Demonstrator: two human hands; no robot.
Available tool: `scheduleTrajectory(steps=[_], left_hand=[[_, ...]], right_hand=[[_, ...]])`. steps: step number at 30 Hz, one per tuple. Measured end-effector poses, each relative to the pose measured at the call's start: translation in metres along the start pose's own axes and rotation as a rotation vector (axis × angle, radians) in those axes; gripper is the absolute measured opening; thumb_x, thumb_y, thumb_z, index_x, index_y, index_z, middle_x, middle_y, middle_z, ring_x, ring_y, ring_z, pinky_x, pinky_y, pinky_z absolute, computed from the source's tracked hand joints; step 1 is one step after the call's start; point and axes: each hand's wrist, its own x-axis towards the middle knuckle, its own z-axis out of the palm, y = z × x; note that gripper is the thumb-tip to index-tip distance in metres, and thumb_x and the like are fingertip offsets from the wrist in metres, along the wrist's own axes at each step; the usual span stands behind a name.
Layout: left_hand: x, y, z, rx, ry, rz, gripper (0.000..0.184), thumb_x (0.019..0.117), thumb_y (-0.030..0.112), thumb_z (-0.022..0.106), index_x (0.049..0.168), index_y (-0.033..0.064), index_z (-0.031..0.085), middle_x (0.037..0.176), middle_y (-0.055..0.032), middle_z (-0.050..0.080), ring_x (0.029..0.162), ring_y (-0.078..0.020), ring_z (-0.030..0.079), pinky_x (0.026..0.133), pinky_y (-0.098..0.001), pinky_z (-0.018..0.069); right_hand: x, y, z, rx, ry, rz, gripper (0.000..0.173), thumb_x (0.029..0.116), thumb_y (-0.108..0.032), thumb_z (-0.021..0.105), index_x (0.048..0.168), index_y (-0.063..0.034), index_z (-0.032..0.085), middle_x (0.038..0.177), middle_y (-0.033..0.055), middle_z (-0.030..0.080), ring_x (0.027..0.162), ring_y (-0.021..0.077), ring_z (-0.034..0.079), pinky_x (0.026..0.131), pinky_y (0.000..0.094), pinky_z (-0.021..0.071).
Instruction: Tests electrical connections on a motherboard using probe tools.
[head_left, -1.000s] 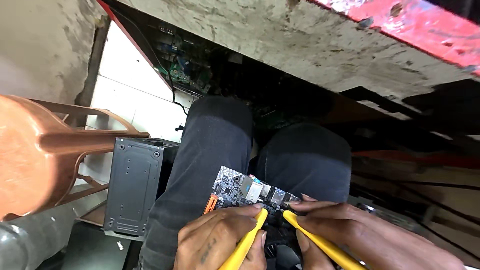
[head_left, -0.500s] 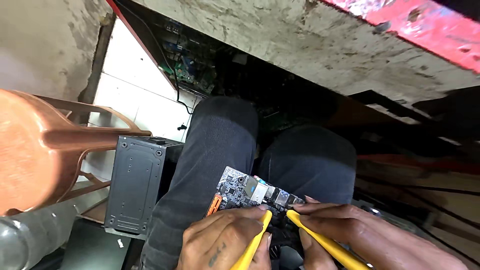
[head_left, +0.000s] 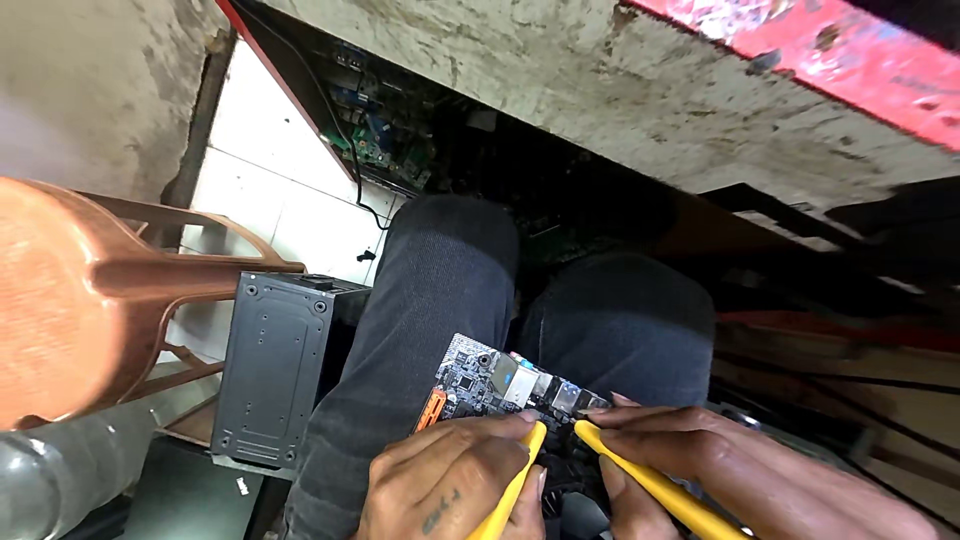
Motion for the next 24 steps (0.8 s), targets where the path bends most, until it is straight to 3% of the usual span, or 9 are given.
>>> scheduleTrajectory(steps=[4,9,12,14,18,24], left_hand=[[-0.001,-0.001,0.002,0.002,0.005,0.018,0.014,0.1008,0.014,0.065,0.096,0.0017,0.060,0.096,-0.0111,0.077,0.099,-0.0167,0.077,0.086,-0.0272,0.0644],[-0.001,-0.001,0.001,0.025,0.012,0.045,0.014,0.1010,0.014,0.064,0.096,0.0018,0.060,0.095,-0.0111,0.077,0.098,-0.0160,0.076,0.086,-0.0267,0.0637],[-0.002,-0.001,0.002,0.038,0.023,0.042,0.014,0.1006,0.015,0.065,0.096,0.0024,0.060,0.094,-0.0102,0.077,0.096,-0.0152,0.077,0.085,-0.0261,0.0642],[-0.002,-0.001,0.000,0.059,0.027,0.036,0.015,0.1003,0.017,0.066,0.094,0.0038,0.061,0.092,-0.0071,0.077,0.095,-0.0133,0.077,0.083,-0.0252,0.0646],[-0.003,0.000,-0.002,0.087,0.011,0.028,0.014,0.1005,0.020,0.066,0.094,0.0073,0.062,0.090,-0.0002,0.075,0.095,-0.0075,0.075,0.084,-0.0220,0.0633],[-0.003,-0.001,-0.002,0.084,0.015,0.011,0.013,0.1001,0.020,0.066,0.094,0.0094,0.060,0.089,0.0029,0.074,0.093,-0.0056,0.075,0.083,-0.0214,0.0637]], right_hand=[[0.002,-0.002,-0.004,0.002,-0.032,0.021,0.019,0.0984,-0.017,0.062,0.091,-0.0034,0.072,0.090,0.0093,0.076,0.097,0.0111,0.073,0.090,0.0260,0.0582],[0.006,-0.007,-0.007,-0.032,-0.074,0.065,0.021,0.0978,-0.020,0.060,0.092,-0.0051,0.074,0.088,0.0093,0.076,0.089,0.0108,0.070,0.074,0.0239,0.0546],[0.006,-0.006,-0.008,-0.030,-0.079,0.075,0.023,0.0989,-0.022,0.060,0.093,-0.0057,0.074,0.088,0.0075,0.075,0.087,0.0097,0.070,0.073,0.0243,0.0550],[0.006,-0.005,-0.006,-0.017,-0.062,0.067,0.024,0.0991,-0.025,0.059,0.091,-0.0071,0.074,0.084,0.0049,0.074,0.080,0.0078,0.068,0.067,0.0237,0.0533],[0.009,-0.008,-0.003,-0.063,0.011,0.046,0.016,0.0920,-0.025,0.063,0.086,-0.0129,0.071,0.075,-0.0045,0.066,0.068,-0.0011,0.058,0.056,0.0153,0.0433],[0.013,-0.008,-0.002,-0.056,0.038,0.026,0.008,0.0858,-0.020,0.067,0.084,-0.0130,0.072,0.072,-0.0069,0.061,0.064,-0.0019,0.056,0.052,0.0139,0.0422]])
